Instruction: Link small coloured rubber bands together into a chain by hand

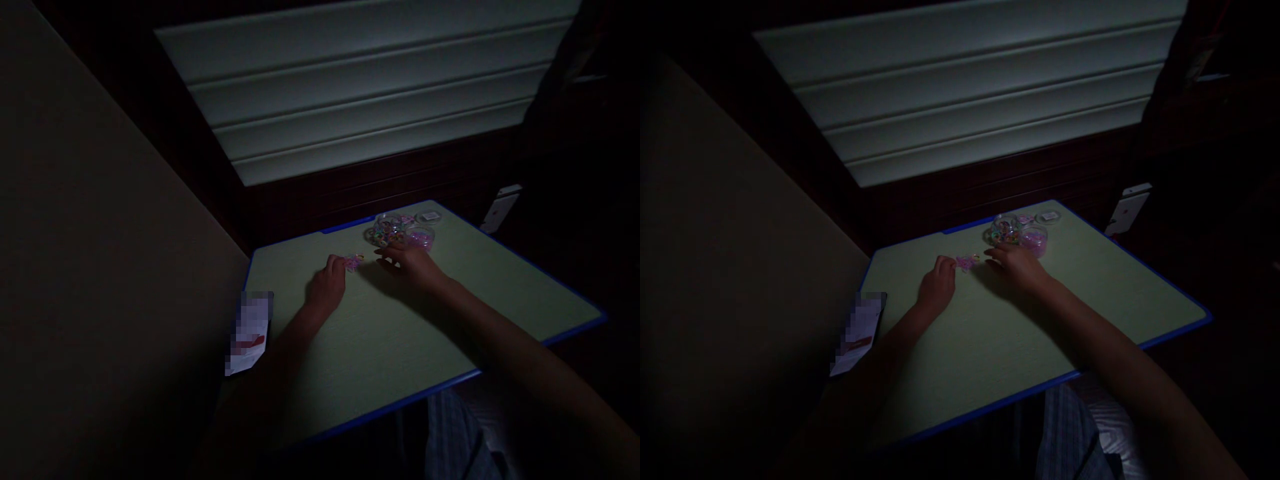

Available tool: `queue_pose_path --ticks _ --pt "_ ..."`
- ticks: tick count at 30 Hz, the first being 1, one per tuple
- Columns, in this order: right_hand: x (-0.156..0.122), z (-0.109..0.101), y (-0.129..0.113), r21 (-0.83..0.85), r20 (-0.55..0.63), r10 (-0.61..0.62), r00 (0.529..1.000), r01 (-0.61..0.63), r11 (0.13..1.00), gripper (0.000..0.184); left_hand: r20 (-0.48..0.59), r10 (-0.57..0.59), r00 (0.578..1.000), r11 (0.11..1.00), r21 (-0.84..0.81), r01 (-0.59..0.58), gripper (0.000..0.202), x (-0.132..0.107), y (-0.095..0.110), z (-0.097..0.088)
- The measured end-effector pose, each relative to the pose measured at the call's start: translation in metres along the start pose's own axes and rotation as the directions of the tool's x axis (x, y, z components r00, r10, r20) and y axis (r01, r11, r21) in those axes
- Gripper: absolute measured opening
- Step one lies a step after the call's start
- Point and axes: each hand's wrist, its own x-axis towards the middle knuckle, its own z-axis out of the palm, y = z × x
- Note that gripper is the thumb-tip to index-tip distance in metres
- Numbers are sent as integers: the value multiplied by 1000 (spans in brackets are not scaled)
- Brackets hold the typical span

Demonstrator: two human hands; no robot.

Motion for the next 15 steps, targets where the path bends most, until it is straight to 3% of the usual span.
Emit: queue_pose_path --ticks 7,15 --pt "-2 12 -16 96 59 -116 991 110 989 32 -74 267 961 962 73 -262 26 -7 1 5" --pt "-2 13 -14 84 50 -158 986 154 985 25 -95 351 931 935 81 -344 24 -8 1 6"
